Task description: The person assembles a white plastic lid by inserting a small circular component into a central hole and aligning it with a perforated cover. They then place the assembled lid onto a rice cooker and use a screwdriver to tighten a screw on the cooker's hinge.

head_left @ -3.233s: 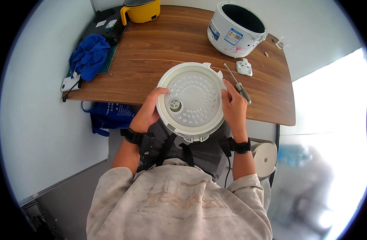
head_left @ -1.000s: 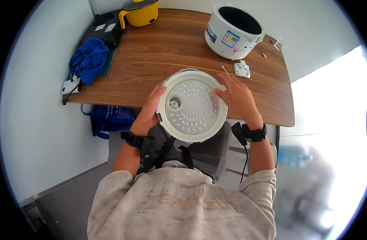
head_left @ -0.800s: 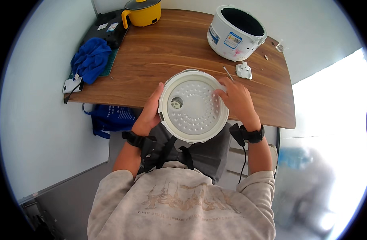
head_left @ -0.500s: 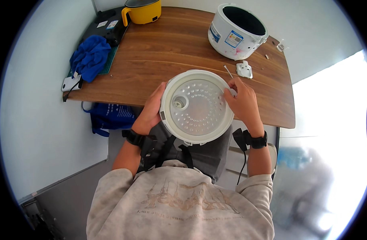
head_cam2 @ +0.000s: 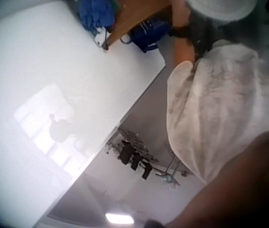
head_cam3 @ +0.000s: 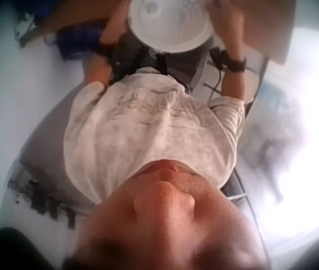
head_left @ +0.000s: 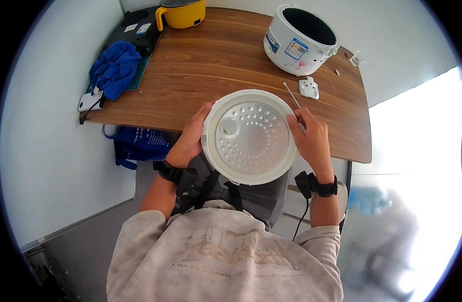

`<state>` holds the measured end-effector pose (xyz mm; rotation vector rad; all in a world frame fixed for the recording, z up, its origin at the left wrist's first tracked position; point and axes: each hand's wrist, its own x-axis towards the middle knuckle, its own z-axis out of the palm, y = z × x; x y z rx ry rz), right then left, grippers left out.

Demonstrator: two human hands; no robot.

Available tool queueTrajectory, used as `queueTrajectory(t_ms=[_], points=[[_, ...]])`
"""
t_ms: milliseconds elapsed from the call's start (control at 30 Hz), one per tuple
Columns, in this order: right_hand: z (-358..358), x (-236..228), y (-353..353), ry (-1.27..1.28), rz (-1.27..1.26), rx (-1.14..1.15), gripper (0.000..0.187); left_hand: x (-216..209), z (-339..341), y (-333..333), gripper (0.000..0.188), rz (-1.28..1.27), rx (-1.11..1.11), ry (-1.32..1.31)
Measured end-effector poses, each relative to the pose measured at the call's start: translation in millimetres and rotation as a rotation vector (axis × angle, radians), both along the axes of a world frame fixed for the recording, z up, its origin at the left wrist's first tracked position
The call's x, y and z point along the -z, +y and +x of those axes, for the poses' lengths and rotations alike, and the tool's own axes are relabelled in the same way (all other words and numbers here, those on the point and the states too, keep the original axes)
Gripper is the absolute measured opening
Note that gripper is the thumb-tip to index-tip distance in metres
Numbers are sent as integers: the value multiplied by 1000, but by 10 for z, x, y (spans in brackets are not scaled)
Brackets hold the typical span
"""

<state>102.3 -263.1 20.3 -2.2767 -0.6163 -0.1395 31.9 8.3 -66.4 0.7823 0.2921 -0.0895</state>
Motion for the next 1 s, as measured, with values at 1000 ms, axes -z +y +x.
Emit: queueTrajectory(t_ms=[1000], points=[[-649, 398, -111, 802, 668, 177, 26, -141, -27, -106, 46, -91, -58, -119]])
